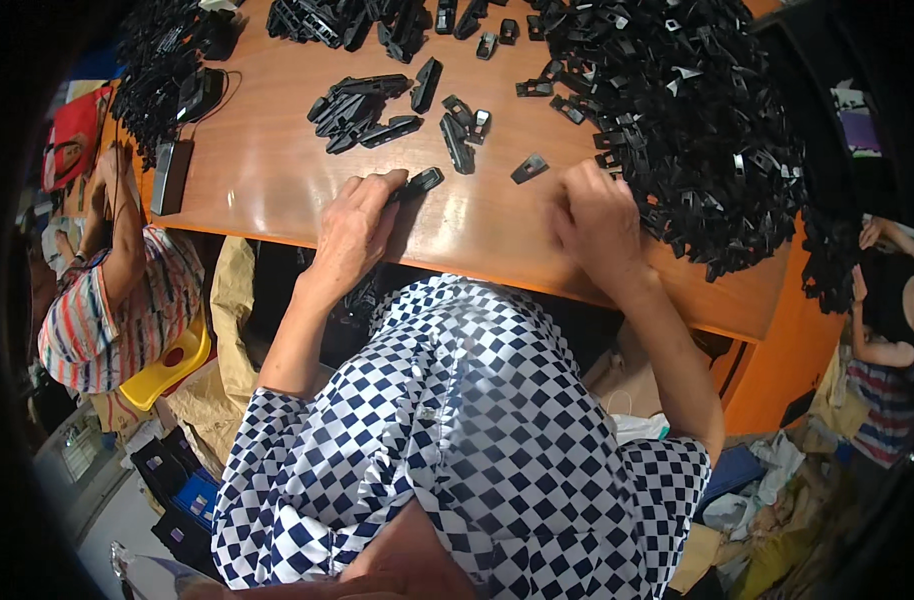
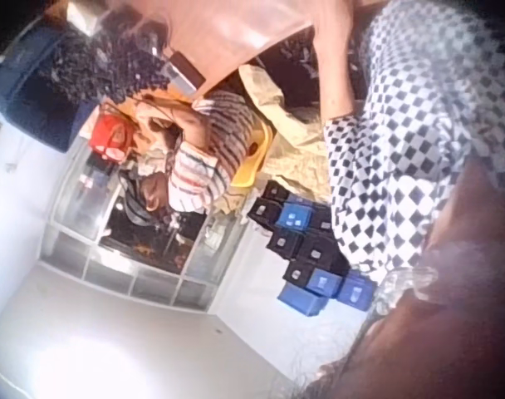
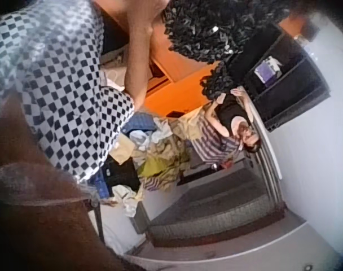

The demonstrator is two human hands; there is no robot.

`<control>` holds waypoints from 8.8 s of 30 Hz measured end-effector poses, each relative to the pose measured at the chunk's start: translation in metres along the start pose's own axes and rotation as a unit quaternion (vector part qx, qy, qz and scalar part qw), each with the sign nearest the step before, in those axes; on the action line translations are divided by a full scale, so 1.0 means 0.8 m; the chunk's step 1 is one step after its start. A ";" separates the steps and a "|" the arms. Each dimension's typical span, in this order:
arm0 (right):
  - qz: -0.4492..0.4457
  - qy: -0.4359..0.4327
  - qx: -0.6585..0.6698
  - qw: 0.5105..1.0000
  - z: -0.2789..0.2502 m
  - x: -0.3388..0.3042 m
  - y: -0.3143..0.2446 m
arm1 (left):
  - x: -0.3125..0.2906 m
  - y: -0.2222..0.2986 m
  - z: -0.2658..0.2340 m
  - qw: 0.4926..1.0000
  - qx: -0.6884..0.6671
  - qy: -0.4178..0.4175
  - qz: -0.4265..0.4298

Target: The person assembles small black plastic buckle components by hand on a table.

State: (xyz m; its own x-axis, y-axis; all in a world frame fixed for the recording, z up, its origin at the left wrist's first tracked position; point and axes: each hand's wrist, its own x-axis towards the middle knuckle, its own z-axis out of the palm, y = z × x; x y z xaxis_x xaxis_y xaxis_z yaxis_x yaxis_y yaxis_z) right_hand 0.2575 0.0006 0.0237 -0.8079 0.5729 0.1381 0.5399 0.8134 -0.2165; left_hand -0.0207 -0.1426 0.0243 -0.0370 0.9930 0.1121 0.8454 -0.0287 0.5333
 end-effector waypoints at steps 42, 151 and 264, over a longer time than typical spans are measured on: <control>0.059 -0.072 0.124 0.988 -0.013 0.042 -0.056 | 0.021 -0.023 0.039 0.989 -0.115 -0.005 0.099; -0.061 -0.021 0.118 0.991 -0.002 0.112 -0.009 | 0.050 -0.030 0.001 0.989 0.027 0.142 0.020; -0.104 -0.033 0.186 0.976 0.044 0.146 0.042 | 0.115 -0.037 0.020 0.992 -0.016 -0.059 0.110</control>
State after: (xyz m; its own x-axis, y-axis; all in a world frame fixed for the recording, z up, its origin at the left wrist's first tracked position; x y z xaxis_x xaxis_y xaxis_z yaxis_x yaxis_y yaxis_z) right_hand 0.1730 0.0916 -0.0018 -0.9108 0.3820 0.1562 0.2495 0.8112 -0.5289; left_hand -0.0407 -0.0488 0.0051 0.2117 0.9685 0.1310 0.8087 -0.2488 0.5330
